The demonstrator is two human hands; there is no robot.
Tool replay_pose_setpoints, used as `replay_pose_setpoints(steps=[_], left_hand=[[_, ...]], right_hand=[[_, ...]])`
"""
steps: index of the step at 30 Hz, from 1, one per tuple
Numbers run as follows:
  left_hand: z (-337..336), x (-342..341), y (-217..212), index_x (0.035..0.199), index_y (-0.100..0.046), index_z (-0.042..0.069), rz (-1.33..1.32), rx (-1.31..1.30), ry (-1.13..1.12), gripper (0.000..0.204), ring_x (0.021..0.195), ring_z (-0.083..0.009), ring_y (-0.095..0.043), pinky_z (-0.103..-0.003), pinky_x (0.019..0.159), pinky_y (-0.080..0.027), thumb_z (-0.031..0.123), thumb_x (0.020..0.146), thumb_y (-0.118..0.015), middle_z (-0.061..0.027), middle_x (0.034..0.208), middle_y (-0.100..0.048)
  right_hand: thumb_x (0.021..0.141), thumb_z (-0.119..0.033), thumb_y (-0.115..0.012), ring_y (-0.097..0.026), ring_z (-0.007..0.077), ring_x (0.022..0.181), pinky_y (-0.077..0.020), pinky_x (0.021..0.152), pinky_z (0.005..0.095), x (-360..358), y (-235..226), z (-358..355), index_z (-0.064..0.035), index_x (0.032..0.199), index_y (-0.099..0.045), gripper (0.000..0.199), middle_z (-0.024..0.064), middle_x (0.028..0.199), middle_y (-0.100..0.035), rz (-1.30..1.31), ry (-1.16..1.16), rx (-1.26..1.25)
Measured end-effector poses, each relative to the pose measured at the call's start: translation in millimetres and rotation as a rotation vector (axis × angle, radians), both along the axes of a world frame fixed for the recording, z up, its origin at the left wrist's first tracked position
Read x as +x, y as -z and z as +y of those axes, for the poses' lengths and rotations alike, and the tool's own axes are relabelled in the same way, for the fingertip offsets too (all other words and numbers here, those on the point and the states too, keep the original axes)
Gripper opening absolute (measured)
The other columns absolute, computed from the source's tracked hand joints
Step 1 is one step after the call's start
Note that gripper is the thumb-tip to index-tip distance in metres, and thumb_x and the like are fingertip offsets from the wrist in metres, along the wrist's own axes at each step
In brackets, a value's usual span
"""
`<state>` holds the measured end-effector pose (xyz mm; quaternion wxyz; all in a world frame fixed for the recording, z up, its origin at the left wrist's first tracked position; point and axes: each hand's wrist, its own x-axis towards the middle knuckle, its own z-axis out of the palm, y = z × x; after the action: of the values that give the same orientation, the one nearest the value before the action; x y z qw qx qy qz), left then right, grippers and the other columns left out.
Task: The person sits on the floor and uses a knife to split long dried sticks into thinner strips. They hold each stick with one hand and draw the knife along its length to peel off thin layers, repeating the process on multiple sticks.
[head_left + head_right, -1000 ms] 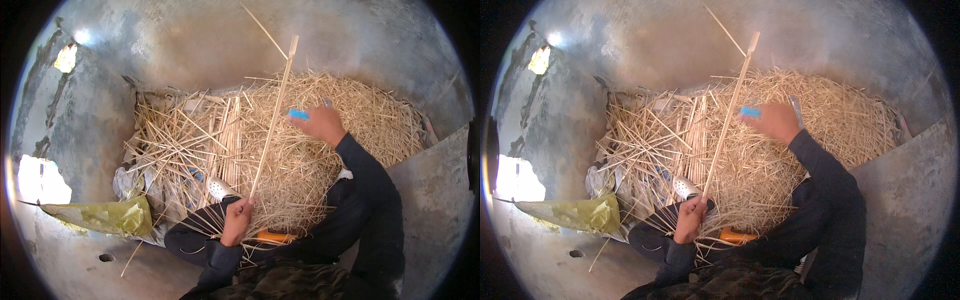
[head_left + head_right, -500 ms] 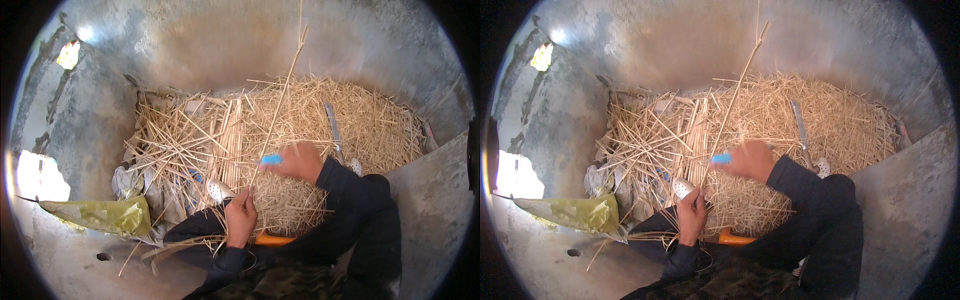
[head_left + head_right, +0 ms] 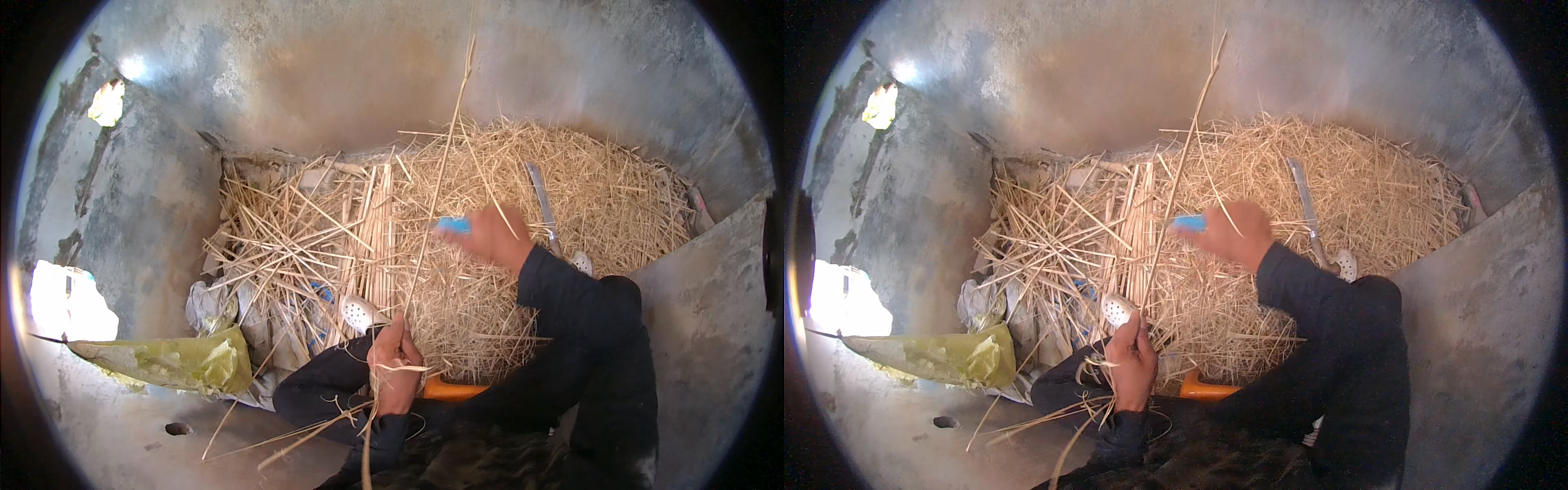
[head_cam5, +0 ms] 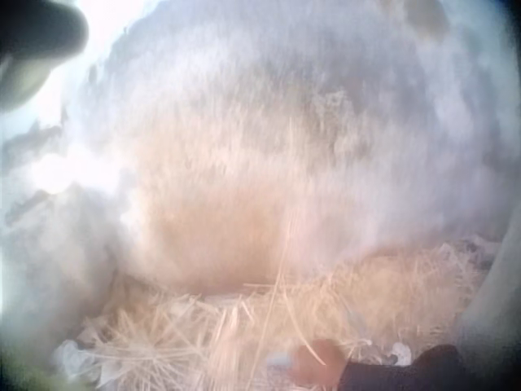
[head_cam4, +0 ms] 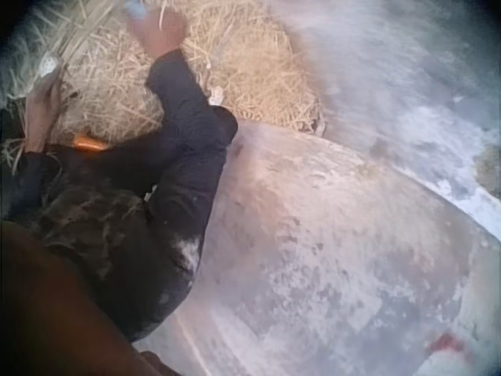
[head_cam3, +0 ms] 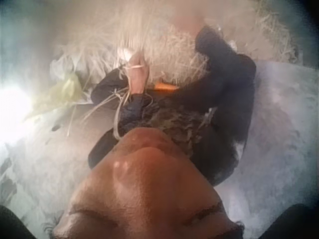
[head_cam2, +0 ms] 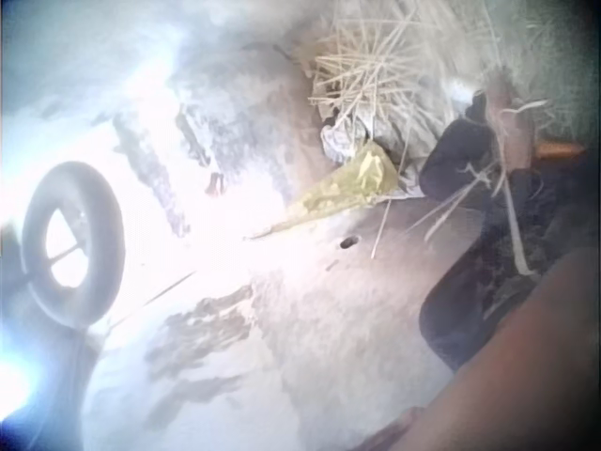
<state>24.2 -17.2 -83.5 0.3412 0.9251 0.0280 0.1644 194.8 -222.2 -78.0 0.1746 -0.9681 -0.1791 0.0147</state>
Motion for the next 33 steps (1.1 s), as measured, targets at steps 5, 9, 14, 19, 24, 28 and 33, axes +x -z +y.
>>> replay_pose_setpoints(steps=[5, 9, 14, 19, 24, 28, 33], left_hand=[[10.5, 1.1, 23.9, 0.101, -0.065, -0.005, -0.143, 0.01, 0.003, 0.017, 0.068, -0.0394, -0.061, -0.044, 0.06, -0.047, 0.0, 0.087, -0.057, -0.0235, 0.075, -0.059], [14.3, 2.5, 16.4, 0.104, -0.064, -0.004, -0.09, 0.037, -0.023, 0.019, 0.071, -0.0414, -0.06, -0.045, 0.062, -0.048, 0.001, 0.087, -0.057, -0.024, 0.077, -0.06], [8.5, 14.6, 14.4, 0.102, -0.065, -0.005, -0.111, -0.044, -0.009, 0.017, 0.068, -0.0392, -0.061, -0.043, 0.06, -0.048, 0.0, 0.087, -0.058, -0.0234, 0.073, -0.059], [-1.1, 15.1, 17.6, 0.103, -0.063, -0.01, 0.052, -0.107, -0.061, 0.02, 0.071, -0.0337, -0.065, -0.035, 0.065, -0.049, 0.004, 0.091, -0.057, -0.0226, 0.083, -0.066], [7.2, 13.2, 18.7, 0.103, -0.064, -0.009, -0.165, 0.009, 0.001, 0.019, 0.069, -0.0359, -0.064, -0.038, 0.063, -0.049, 0.003, 0.09, -0.057, -0.0244, 0.081, -0.064], [5.8, 2.1, 13.3, 0.1, -0.065, -0.008, -0.105, -0.018, 0.034, 0.017, 0.068, -0.038, -0.063, -0.039, 0.062, -0.049, 0.003, 0.089, -0.058, -0.0249, 0.077, -0.062], [10.8, -2.6, 5.7, 0.1, -0.064, -0.007, -0.105, 0.005, 0.004, 0.016, 0.068, -0.0386, -0.063, -0.039, 0.061, -0.049, -0.001, 0.086, -0.059, -0.0244, 0.075, -0.061]], right_hand=[[0.08, -0.083, -0.032, -0.055, 0.0247, 0.038, -0.0425, 0.04, 0.0417, -20.3, 15.7, 10.1, -0.0045, 0.058, -0.063, 0.087, 0.0102, 0.043, -0.051, -0.05, -0.049, 0.083], [0.077, -0.085, -0.037, -0.056, 0.0269, 0.04, -0.0424, 0.04, 0.0394, -35.5, -0.5, 35.8, -0.0069, 0.058, -0.065, 0.085, 0.0122, 0.045, -0.053, -0.109, -0.258, -0.006], [0.078, -0.084, -0.037, -0.056, 0.0265, 0.04, -0.0423, 0.039, 0.0389, -22.1, 1.2, 29.9, -0.0067, 0.058, -0.065, 0.085, 0.0115, 0.046, -0.054, -0.171, -0.138, 0.019], [0.08, -0.083, -0.033, -0.056, 0.0247, 0.039, -0.0419, 0.037, 0.0387, 12.7, 0.6, 10.3, -0.0066, 0.057, -0.066, 0.086, 0.0092, 0.045, -0.053, -0.284, -0.006, 0.015], [0.079, -0.083, -0.036, -0.056, 0.0257, 0.042, -0.041, 0.041, 0.0406, -6.9, 11.4, 26.2, -0.0071, 0.06, -0.066, 0.084, 0.0125, 0.047, -0.054, -0.17, -0.1, -0.01], [0.079, -0.084, -0.034, -0.055, 0.0247, 0.039, -0.0405, 0.036, 0.0391, 21.6, 10.5, -1.3, -0.0058, 0.06, -0.067, 0.087, 0.011, 0.045, -0.053, -0.226, -0.01, -0.028], [0.081, -0.081, -0.035, -0.054, 0.0229, 0.038, -0.0408, 0.038, 0.0363, -6.3, 8.7, 20.1, -0.0051, 0.056, -0.063, 0.085, 0.0104, 0.044, -0.052, -0.244, -0.072, -0.026]])
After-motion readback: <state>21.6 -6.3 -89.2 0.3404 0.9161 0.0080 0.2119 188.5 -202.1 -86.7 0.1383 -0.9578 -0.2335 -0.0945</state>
